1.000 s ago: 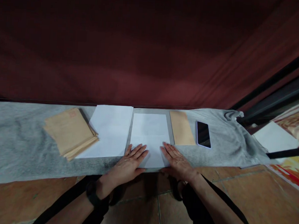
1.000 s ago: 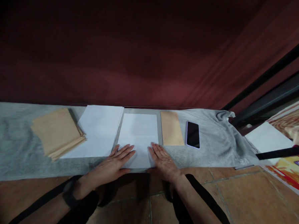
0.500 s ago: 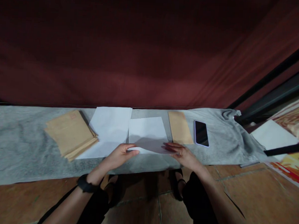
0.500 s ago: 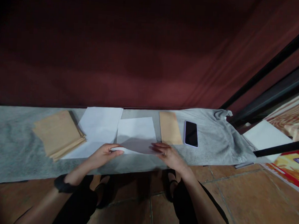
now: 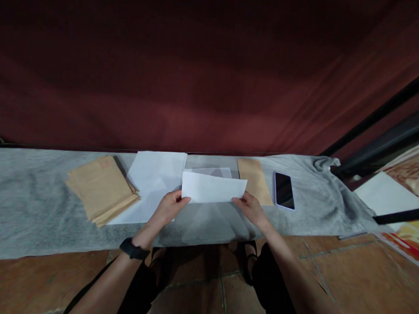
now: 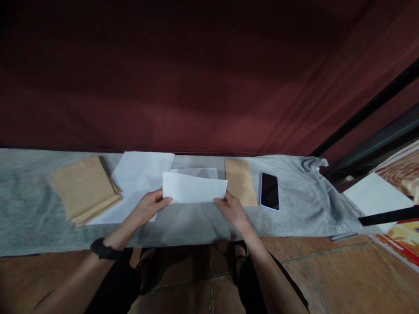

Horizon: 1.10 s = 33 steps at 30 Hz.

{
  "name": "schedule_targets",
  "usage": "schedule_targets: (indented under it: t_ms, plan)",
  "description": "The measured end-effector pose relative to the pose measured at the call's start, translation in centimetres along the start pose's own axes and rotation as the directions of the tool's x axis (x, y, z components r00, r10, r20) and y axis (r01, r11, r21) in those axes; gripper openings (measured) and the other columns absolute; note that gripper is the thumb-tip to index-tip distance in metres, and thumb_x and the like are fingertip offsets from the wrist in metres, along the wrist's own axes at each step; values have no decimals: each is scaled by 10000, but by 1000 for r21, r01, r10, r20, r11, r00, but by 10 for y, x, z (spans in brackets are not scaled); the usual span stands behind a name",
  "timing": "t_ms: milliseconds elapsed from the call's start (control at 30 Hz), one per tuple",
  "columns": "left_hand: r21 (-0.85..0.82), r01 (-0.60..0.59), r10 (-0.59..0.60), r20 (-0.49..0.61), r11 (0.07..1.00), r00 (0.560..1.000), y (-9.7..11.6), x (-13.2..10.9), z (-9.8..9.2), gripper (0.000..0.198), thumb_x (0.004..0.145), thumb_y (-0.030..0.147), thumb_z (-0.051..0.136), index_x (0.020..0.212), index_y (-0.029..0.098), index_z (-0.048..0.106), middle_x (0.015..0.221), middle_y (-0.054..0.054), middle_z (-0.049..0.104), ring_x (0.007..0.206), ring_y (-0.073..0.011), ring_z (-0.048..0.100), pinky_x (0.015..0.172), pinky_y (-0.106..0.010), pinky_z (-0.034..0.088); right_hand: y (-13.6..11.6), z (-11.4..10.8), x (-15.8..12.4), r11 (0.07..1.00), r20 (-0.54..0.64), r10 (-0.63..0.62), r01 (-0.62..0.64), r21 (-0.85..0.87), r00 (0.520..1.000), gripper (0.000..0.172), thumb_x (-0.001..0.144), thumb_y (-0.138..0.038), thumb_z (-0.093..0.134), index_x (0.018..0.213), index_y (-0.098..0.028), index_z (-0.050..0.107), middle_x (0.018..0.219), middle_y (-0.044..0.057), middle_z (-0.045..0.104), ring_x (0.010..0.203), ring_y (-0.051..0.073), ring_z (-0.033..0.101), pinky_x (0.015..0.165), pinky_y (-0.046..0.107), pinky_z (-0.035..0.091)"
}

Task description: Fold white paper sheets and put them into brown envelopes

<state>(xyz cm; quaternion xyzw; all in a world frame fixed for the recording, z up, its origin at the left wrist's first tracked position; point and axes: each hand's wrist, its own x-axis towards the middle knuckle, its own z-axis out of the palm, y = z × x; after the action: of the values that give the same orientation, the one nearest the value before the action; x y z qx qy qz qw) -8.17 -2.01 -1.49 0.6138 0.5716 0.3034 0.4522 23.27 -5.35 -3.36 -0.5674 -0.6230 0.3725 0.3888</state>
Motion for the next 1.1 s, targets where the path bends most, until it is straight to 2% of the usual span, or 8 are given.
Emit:
schedule_targets:
  t_ms: [133, 233, 367, 500, 667, 767, 900, 1100]
  plan:
    - [-55, 16, -17, -13, 998, 1000, 1, 2, 3, 339, 728, 481, 607, 815, 163, 684, 668, 14, 610, 597, -142, 507, 544, -243, 381, 3, 0, 5, 992, -28, 40, -43, -116, 999, 313, 893, -443, 549, 950, -175, 700, 817, 37, 731, 781, 197, 656, 741, 308, 519]
    - [-66, 12, -13, -12, 998, 1000, 0, 1, 5, 319, 748, 477, 598, 799, 169, 662, 646, 23, 589, 580, -137, 499, 542, -245, 387, 6, -2, 6, 992, -21, 28, -30, -119, 999, 310, 905, -458, 533, 911, -184, 678, 763, 16, 695, 746, 181, 626, 699, 279, 500]
    - [89, -14, 19, -57, 996, 998, -1, -1, 9, 242, 800, 409, 550, 713, 191, 608, 560, 49, 494, 539, -127, 449, 519, -238, 335, 8, 1, 6, 979, -51, 39, -48, -197, 998, 266, 911, -446, 521, 875, -207, 631, 714, -4, 662, 673, 164, 593, 632, 253, 464]
    - [297, 12, 17, -95, 955, 995, 0, 0, 11, 174, 841, 326, 530, 727, 207, 587, 594, 37, 540, 580, -139, 495, 558, -243, 356, 5, 5, 6, 930, -101, 62, -94, -356, 993, 218, 924, -414, 533, 965, -222, 628, 671, -13, 649, 627, 173, 602, 599, 251, 440]
    - [519, 61, 7, -128, 852, 992, 5, 2, 14, 89, 878, 254, 547, 794, 226, 560, 698, 7, 630, 658, -168, 589, 632, -264, 395, -1, 12, 5, 806, -144, 89, -157, -571, 986, 453, 939, -311, 547, 1374, -187, 514, 872, 60, 754, 785, 237, 714, 690, 298, 497]
    - [582, 108, -34, -136, 806, 990, 6, 3, 16, 34, 898, 243, 551, 923, 232, 571, 760, -6, 677, 721, -192, 652, 659, -270, 423, -3, 16, 4, 751, -142, 88, -159, -640, 986, 569, 964, -298, 522, 1504, -173, 390, 981, 95, 774, 864, 260, 738, 755, 334, 528]
    - [628, 145, -64, -151, 764, 986, 9, 2, 18, 210, 908, 240, 560, 1117, 221, 547, 821, -19, 711, 802, -215, 701, 694, -279, 457, -4, 19, 4, 689, -119, 84, -144, -711, 989, 611, 990, -294, 487, 1561, -179, 305, 986, 103, 781, 867, 268, 751, 800, 358, 541]
    - [683, 178, -72, -182, 708, 981, 15, -2, 24, 400, 932, 232, 517, 1325, 193, 456, 932, -72, 742, 878, -248, 727, 726, -310, 492, -6, 25, 4, 634, -103, 26, -96, -768, 994, 533, 998, -279, 453, 1522, -203, 398, 1125, 137, 754, 909, 279, 743, 827, 375, 544]
